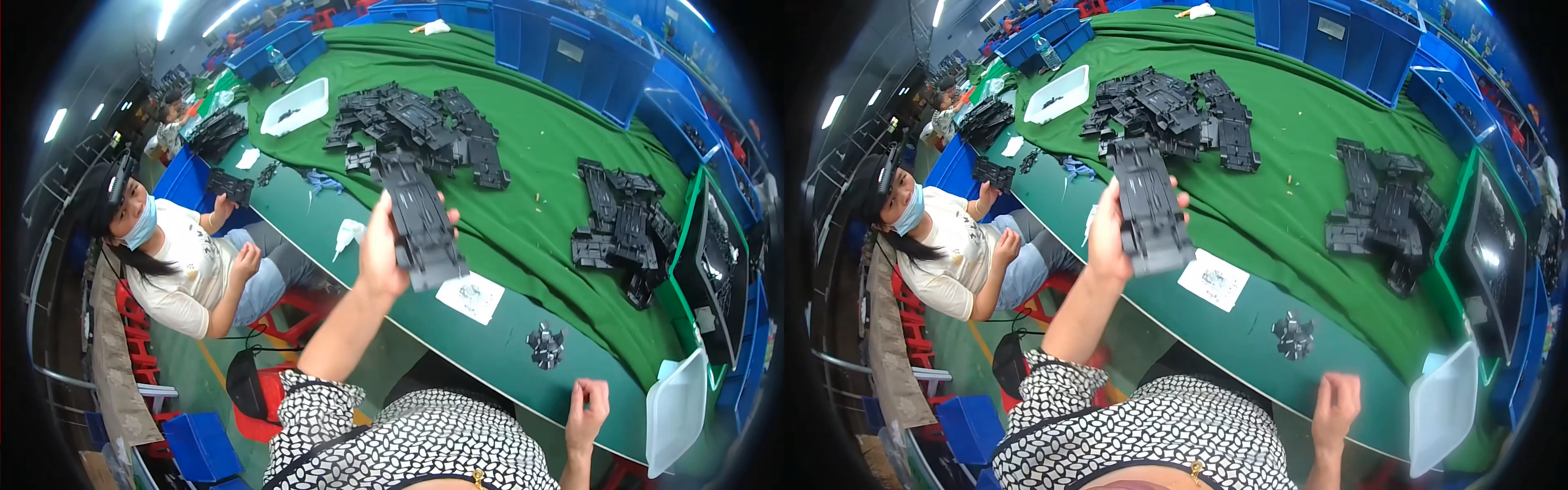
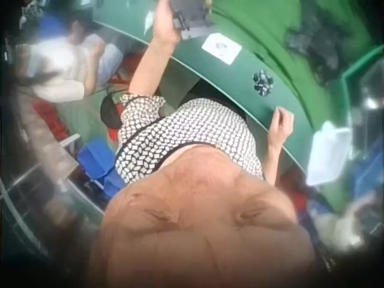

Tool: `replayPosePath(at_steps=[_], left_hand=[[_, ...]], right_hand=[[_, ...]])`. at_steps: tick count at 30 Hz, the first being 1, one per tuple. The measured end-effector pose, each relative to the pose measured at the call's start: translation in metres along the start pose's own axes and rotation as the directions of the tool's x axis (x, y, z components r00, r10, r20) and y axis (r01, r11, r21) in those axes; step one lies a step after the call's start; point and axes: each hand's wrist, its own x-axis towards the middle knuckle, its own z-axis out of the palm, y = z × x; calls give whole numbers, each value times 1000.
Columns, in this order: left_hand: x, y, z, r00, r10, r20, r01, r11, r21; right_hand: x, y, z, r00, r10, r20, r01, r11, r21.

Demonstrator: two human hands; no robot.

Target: Assembling small plastic components onto a black toy car chassis at a factory workbench.

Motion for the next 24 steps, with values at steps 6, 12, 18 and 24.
replayPosePath(at_steps=[6, 12, 18, 24], left_hand=[[147, 54, -14, 913, 390, -120, -349, 899, 264], [253, 66, -53, 695, 506, -511, -117, 781, 613], [295, 71, -50, 570, 630, -527, -284, 753, 593], [315, 75, -82, 532, 686, -497, -237, 684, 690]], right_hand=[[-30, 31, 15, 994, -82, -65, 75, 991, -115], [-24, 40, 22, 984, -125, -129, 107, 985, -134], [-17, 31, 16, 975, -140, -171, 115, 982, -147], [-18, 31, 17, 981, -117, -157, 96, 987, -132]])
